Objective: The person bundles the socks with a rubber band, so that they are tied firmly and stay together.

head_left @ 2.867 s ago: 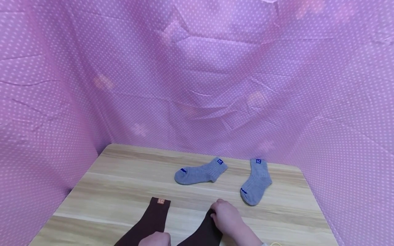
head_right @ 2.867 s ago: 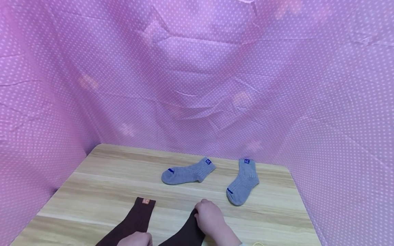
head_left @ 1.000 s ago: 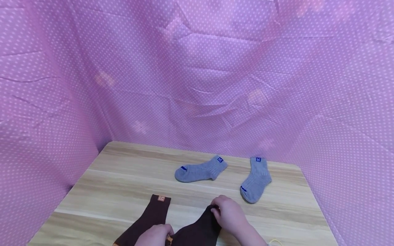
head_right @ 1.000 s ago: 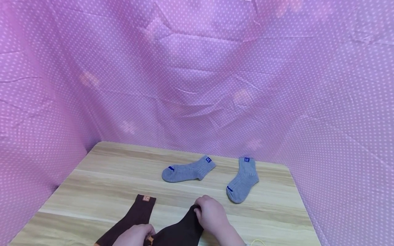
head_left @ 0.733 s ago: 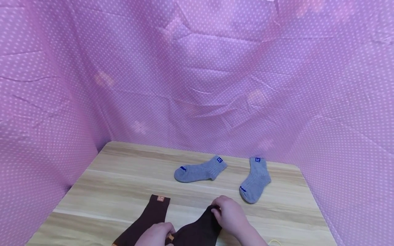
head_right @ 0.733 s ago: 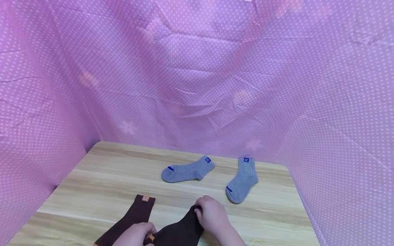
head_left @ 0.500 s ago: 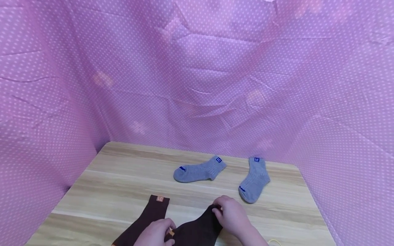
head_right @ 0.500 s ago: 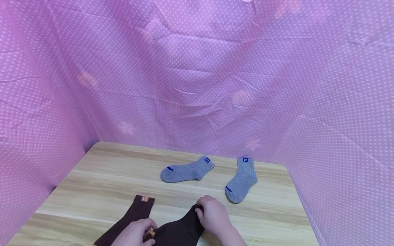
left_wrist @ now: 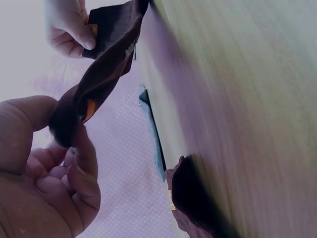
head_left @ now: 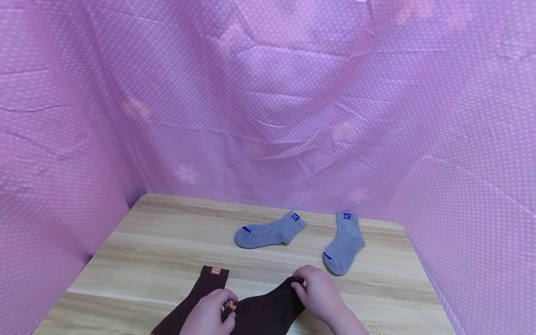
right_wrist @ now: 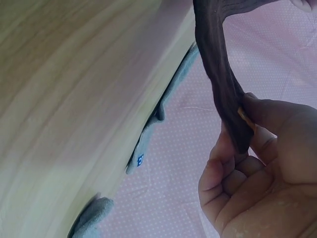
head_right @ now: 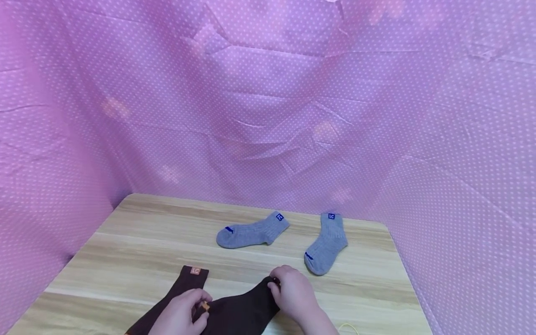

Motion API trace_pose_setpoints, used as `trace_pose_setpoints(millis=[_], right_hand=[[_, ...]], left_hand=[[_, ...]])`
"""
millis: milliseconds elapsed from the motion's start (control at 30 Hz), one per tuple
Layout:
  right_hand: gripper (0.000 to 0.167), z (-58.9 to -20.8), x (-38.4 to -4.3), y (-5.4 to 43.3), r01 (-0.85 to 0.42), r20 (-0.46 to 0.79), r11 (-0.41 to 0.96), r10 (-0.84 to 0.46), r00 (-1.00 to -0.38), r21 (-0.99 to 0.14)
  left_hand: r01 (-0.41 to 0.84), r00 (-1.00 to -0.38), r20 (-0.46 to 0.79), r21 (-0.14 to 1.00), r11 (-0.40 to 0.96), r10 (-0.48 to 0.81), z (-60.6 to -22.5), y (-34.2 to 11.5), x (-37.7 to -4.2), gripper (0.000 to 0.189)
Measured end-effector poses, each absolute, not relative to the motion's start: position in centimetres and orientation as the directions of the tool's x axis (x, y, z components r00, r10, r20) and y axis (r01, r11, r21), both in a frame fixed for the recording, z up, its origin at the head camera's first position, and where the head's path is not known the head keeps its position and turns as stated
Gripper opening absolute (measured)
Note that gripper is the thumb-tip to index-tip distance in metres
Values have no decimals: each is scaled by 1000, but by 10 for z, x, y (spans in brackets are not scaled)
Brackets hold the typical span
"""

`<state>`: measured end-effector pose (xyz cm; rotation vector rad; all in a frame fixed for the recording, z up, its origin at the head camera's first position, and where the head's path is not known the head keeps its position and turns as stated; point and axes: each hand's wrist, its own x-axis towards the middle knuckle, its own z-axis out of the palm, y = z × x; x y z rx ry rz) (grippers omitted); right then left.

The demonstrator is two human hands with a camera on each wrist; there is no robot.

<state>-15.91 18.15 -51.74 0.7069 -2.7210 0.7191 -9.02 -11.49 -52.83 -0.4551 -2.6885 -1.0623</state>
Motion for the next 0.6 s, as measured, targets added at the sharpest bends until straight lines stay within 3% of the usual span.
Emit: trace_pose_setpoints(millis=[200,600], right_hand=[[14,-514,-158,184,-488,326,768,-375,-868,-415],[12,-509,-153,188,-459,313,782,-349,-883,-422]], left_hand=[[372,-900,420,608,701,113,-526,-109,-91,33],[400,-859,510,610,684,47,-526,-105,-94,37]])
